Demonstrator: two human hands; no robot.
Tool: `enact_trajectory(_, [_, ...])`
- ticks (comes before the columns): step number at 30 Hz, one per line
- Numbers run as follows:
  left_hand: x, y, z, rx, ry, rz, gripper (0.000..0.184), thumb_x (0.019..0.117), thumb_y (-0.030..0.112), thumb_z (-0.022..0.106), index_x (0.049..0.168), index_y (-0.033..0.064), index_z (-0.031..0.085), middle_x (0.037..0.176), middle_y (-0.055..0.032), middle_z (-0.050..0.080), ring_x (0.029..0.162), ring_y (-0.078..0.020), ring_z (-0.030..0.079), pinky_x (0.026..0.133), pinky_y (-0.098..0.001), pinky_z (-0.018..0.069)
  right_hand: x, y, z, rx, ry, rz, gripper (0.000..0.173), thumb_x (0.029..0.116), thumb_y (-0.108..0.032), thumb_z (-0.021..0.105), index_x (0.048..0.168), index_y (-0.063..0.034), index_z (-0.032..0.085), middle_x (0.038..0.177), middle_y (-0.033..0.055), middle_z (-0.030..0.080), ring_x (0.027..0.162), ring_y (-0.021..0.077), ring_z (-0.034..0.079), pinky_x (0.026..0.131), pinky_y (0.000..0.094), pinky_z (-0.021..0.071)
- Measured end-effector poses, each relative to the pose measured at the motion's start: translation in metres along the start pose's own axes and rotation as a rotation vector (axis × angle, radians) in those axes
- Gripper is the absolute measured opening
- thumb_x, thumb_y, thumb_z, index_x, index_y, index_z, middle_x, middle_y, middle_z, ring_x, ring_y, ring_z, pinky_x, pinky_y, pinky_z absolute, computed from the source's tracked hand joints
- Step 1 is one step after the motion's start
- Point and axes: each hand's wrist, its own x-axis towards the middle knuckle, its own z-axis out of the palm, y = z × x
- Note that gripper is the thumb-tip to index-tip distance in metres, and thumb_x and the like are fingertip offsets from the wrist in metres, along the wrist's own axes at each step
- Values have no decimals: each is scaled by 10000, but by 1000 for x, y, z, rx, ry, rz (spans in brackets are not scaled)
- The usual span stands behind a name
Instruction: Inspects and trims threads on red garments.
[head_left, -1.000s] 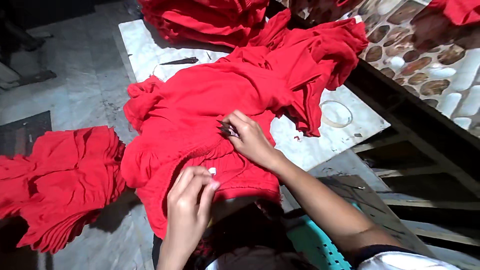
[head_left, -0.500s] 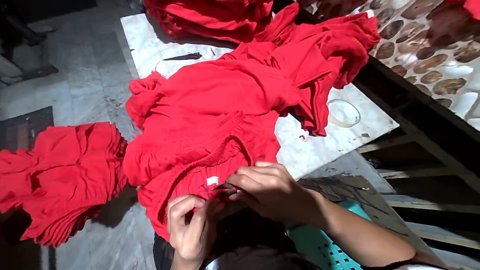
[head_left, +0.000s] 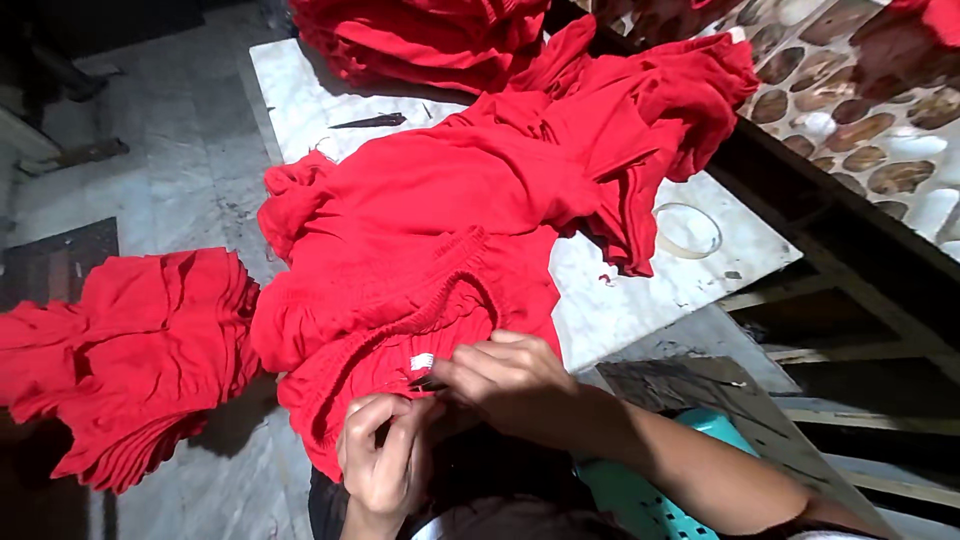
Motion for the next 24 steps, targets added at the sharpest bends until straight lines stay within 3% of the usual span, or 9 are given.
enact_trajectory(4, [-6,8,-7,-40,-38,18,219,1031,305,604,888,149,551,980,23,517,976,-1,543,909,-113,427,-1,6,4,-65,74,75,254,1038,-197,522,954,-52,713,659,62,631,500,200,561,457,314,401])
enact_trajectory(8, [9,12,-32,26,-110,-87,380,1078,468,411,937,180,617,1098,73,564,1159,39,516,1019,-129,389,-4,4,-6,212,100,229,321,1035,-297,529,1040,-11,673,736,72,660,579,151,586,518,265,453])
enact_trajectory(10, [24,7,-33,112,-129,-192,365,1074,354,479,1003,76,705,1114,-59,588,1089,-27,555,974,-139,426,-3,2,-8,342,101,275,337,1036,-310,543,1081,5,655,748,64,647,605,114,572,555,224,459])
enact_trajectory(12, [31,1,-26,252,-255,-268,327,1001,262,565,993,5,767,1103,-210,649,955,-207,625,831,-263,505,0,1,-8,442,55,292,314,1024,-287,571,1117,0,660,797,65,671,647,104,593,585,216,479])
enact_trajectory(13, [31,-2,-22,293,-327,-289,309,973,241,563,939,13,768,1096,-219,665,933,-259,646,786,-319,524,1,1,-7,469,12,292,296,1015,-265,581,1134,-9,671,842,73,694,676,120,619,594,241,494])
enact_trajectory(16, [28,-4,-24,228,-271,-253,265,982,214,563,819,51,695,1030,-153,624,969,-146,591,857,-180,465,0,4,-2,435,-76,226,276,992,-234,587,1125,-21,703,928,102,740,713,196,700,565,347,531])
enact_trajectory(19, [22,0,-28,77,-124,-182,265,1023,243,561,838,68,635,1044,-81,555,1048,-10,539,954,-85,402,-2,8,-4,347,-89,91,294,1027,-243,514,1101,-27,698,915,99,739,694,208,694,559,341,526])
enact_trajectory(22, [22,9,-31,96,-101,-103,246,1056,292,524,877,135,585,1085,-5,526,1109,29,526,1001,-102,402,1,4,-1,219,-86,28,305,1054,-250,478,1094,-47,702,908,90,732,682,215,690,545,335,518])
enact_trajectory(24, [24,11,-32,97,-110,-83,233,1052,282,525,876,140,581,1093,-7,531,1133,6,523,1020,-128,395,5,1,3,194,-60,37,287,1041,-259,522,1075,-45,711,856,89,709,640,210,665,522,320,500])
